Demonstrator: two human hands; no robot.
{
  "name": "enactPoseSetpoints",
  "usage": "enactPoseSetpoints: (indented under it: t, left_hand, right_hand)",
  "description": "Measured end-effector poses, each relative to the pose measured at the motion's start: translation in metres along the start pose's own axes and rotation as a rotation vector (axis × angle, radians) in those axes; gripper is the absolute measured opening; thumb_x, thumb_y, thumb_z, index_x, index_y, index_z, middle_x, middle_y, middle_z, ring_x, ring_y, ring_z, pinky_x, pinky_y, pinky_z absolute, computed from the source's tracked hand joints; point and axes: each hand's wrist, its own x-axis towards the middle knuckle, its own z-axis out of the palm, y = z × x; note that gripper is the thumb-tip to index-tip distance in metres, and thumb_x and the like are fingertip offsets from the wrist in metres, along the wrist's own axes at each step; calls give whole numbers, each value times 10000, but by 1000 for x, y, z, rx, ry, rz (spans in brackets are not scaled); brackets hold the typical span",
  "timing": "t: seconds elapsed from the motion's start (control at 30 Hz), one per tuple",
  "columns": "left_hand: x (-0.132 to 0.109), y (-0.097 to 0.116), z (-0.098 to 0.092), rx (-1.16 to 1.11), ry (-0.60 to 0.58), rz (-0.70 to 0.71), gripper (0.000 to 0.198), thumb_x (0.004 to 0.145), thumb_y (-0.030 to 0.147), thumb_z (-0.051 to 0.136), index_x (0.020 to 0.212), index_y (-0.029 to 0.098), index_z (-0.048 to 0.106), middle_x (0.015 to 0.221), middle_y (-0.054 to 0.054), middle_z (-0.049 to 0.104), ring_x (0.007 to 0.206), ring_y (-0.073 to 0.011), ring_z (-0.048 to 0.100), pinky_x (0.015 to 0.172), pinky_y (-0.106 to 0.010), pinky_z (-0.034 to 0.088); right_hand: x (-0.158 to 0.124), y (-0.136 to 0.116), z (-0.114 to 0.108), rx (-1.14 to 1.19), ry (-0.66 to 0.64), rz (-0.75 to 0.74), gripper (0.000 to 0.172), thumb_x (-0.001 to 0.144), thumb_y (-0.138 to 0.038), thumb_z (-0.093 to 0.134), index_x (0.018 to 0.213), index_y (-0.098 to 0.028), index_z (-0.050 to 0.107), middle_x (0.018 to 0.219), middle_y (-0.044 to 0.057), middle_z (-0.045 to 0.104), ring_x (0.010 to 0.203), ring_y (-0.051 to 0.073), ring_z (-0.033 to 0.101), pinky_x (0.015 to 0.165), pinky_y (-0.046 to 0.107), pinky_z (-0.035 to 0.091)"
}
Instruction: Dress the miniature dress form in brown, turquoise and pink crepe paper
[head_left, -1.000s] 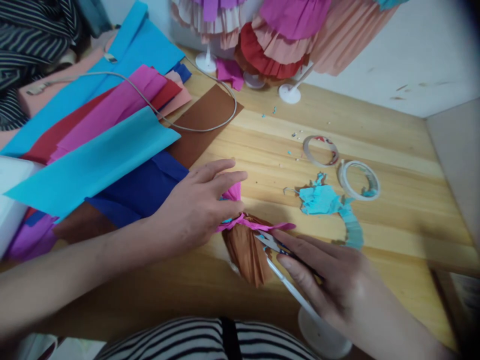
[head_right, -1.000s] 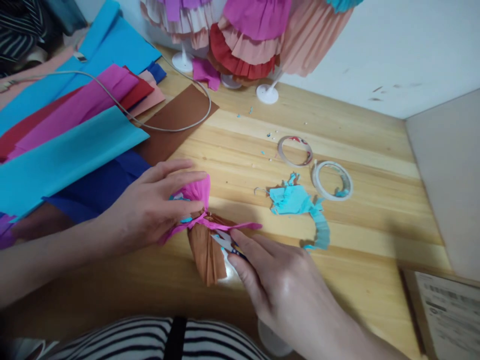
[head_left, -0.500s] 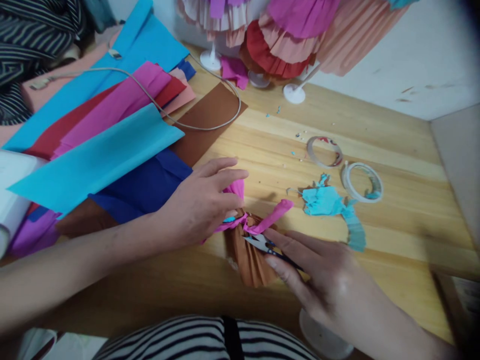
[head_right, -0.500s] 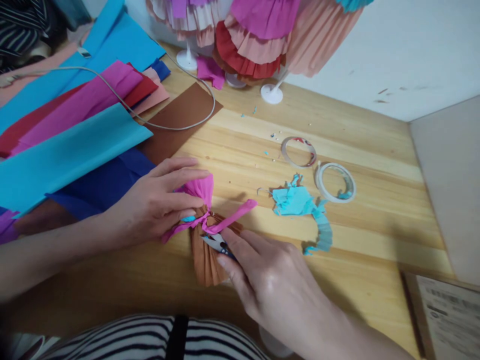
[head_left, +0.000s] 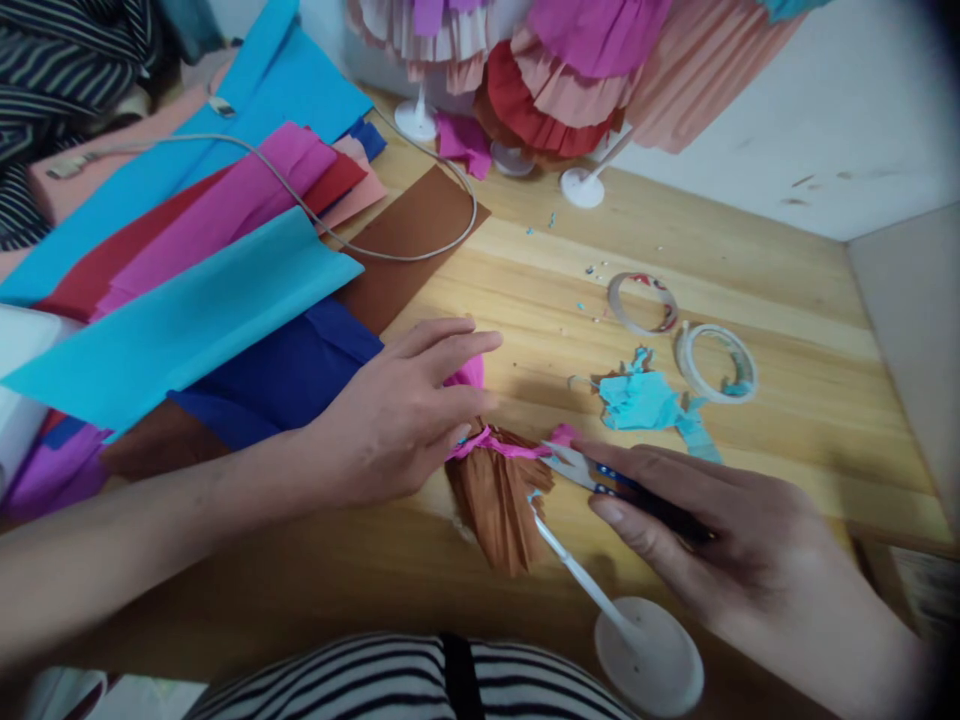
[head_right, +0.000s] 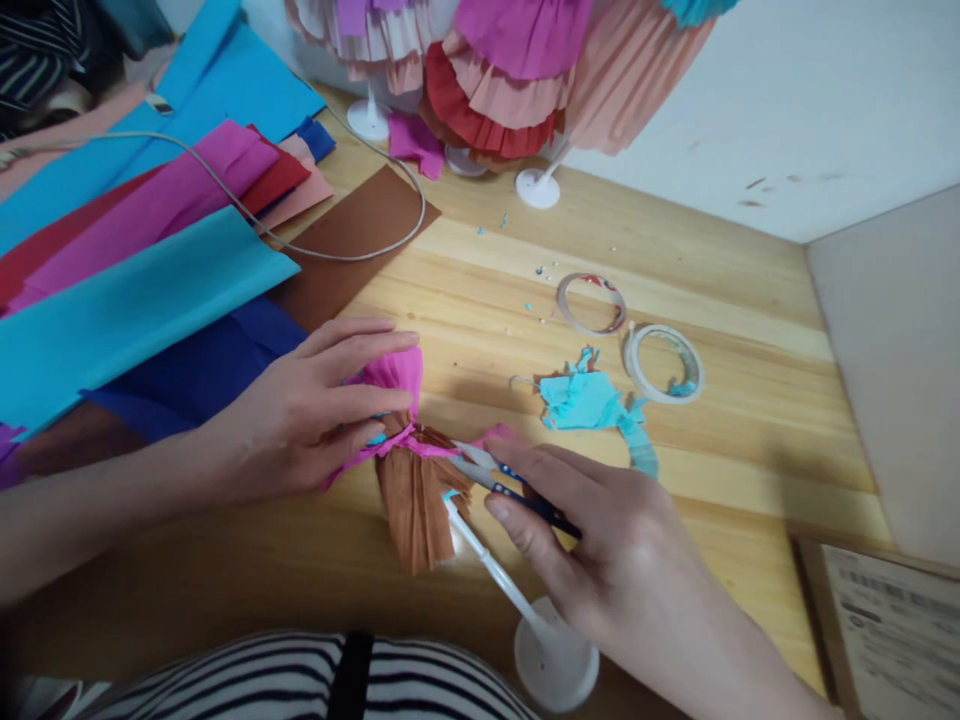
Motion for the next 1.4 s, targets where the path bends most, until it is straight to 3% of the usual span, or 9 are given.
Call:
enactPoseSetpoints:
  t: [0.13, 0.33, 0.5, 0.67, 0.83, 1.0, 1.4]
  left_hand:
    - [1, 5, 7, -12, -35, 64, 154, 875, 220, 552, 952, 166, 674, 1355, -149, 536, 1347, -309, 406, 1088, -489, 415]
    - [2, 6, 21, 3, -16, 24, 157, 875, 211, 598, 748, 163, 677, 1327, -118, 578, 1358, -313, 412, 1092, -489, 410]
    - [7, 6, 15, -47, 57, -15, 218, 886, 162, 549, 720, 149, 690, 1206, -148, 653, 1272, -269, 511, 1086, -443, 426]
    - [8, -1, 3, -74, -39, 8, 184, 873, 152, 546, 821, 165, 722, 1214, -141, 645, 1285, -267, 499, 1122, -456, 377]
    - [8, -5, 0, -61, -100, -10, 197, 881, 177, 541, 836, 183, 733, 1267, -129, 613, 1325, -294, 450, 1128, -476, 362]
    - [7, -6, 1, -47, -94, 7, 184, 881, 179, 549, 826, 176, 724, 1240, -134, 627, 1277, -243, 496, 1131, -438, 361]
    - [6, -7, 2, -43, -115, -18, 173, 876, 180, 558, 813, 180, 720, 1259, -113, 624, 1315, -262, 460, 1140, -447, 349]
  right_hand:
    - [1, -3, -3, 61, -72, -23, 302, 920, -188, 549, 1210, -258, 598, 904, 22, 751, 651, 126, 694, 525, 203, 540]
    - [4, -7, 4, 86, -128, -75, 303, 916, -161, 533, 1206, -211, 605, 1037, 76, 755, 811, 179, 739, 628, 243, 582]
    - [8, -11, 13, 80, -125, -44, 306, 925, -159, 527, 1223, -178, 595, 1029, 90, 752, 847, 182, 736, 648, 245, 580]
    - [10, -13, 12, 85, -89, -8, 262, 931, -174, 521, 1170, -166, 627, 858, 70, 754, 769, 183, 733, 603, 242, 566]
    - [10, -12, 12, 79, -74, 9, 262, 917, -166, 541, 1163, -192, 628, 899, 64, 765, 665, 171, 720, 530, 245, 534]
    - [10, -12, 18, 55, -105, -22, 244, 921, -168, 512, 1137, -175, 625, 916, 82, 760, 728, 198, 732, 535, 264, 534]
    - [12, -18, 20, -13, -78, -78, 292, 909, -150, 514, 1190, -141, 594, 960, 110, 750, 804, 222, 736, 575, 282, 577]
